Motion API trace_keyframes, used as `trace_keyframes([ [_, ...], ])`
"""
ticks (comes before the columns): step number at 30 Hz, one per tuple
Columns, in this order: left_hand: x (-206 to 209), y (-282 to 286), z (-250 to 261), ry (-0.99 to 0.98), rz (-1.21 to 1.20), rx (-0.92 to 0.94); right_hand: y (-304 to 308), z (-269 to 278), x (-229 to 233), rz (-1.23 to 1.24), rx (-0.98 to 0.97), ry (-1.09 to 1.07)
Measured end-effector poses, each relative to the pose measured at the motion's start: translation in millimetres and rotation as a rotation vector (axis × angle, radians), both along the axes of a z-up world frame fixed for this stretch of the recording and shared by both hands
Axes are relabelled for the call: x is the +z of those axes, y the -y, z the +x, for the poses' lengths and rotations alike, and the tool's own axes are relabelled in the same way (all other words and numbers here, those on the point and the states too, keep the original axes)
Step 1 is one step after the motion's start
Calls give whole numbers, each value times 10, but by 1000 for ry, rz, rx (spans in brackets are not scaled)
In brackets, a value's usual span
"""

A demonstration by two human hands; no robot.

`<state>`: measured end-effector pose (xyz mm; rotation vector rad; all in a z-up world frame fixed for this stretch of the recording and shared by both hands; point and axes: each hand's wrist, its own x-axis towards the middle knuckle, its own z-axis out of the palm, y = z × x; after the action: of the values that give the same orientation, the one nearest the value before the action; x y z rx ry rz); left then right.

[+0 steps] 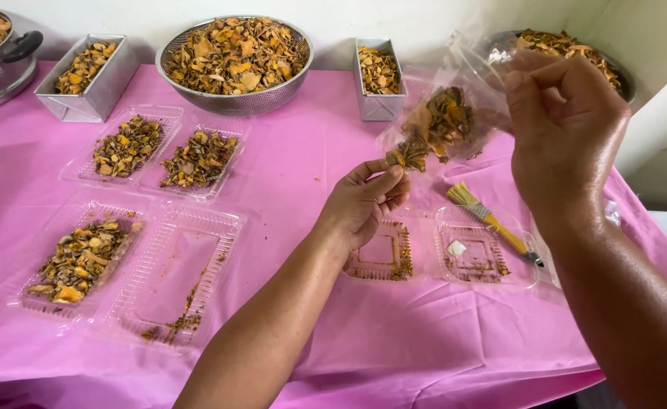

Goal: Sorting and packaging dried tea ingredients like flowers and herbs into small plastic bags on a table.

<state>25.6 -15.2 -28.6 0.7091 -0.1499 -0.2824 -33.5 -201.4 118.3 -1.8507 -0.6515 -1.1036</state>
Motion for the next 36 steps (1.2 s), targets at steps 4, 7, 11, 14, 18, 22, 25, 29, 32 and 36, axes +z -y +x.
trace_keyframes([
  [4,50,-20,-96,183,56,72,227,104,92,-176,-117,57],
  [7,-14,-15,-7,236,-12,54,308,107,165,-191,-109,1],
  [11,-55,-1,-29,216,-24,-48,332,217,124,-133,-95,-107],
  [14,-18,2,-56,131,-91,-87,364,327,75,-1,-8,-169],
  [18,104,-31,-162,69,-174,-159,483,342,97,-19,130,-149],
  [22,74,-27,-141,106,-219,-184,529,251,160,-90,93,-181],
  [25,50,-13,-141,59,-233,-169,496,277,126,-226,141,-150],
  [29,115,-79,-123,76,-129,-125,496,153,167,-242,57,17],
  [32,116,-93,-112,21,-110,-134,438,118,158,-119,198,-300],
  [36,157,-90,-198,-10,50,-178,553,219,92,-160,59,-135],
])
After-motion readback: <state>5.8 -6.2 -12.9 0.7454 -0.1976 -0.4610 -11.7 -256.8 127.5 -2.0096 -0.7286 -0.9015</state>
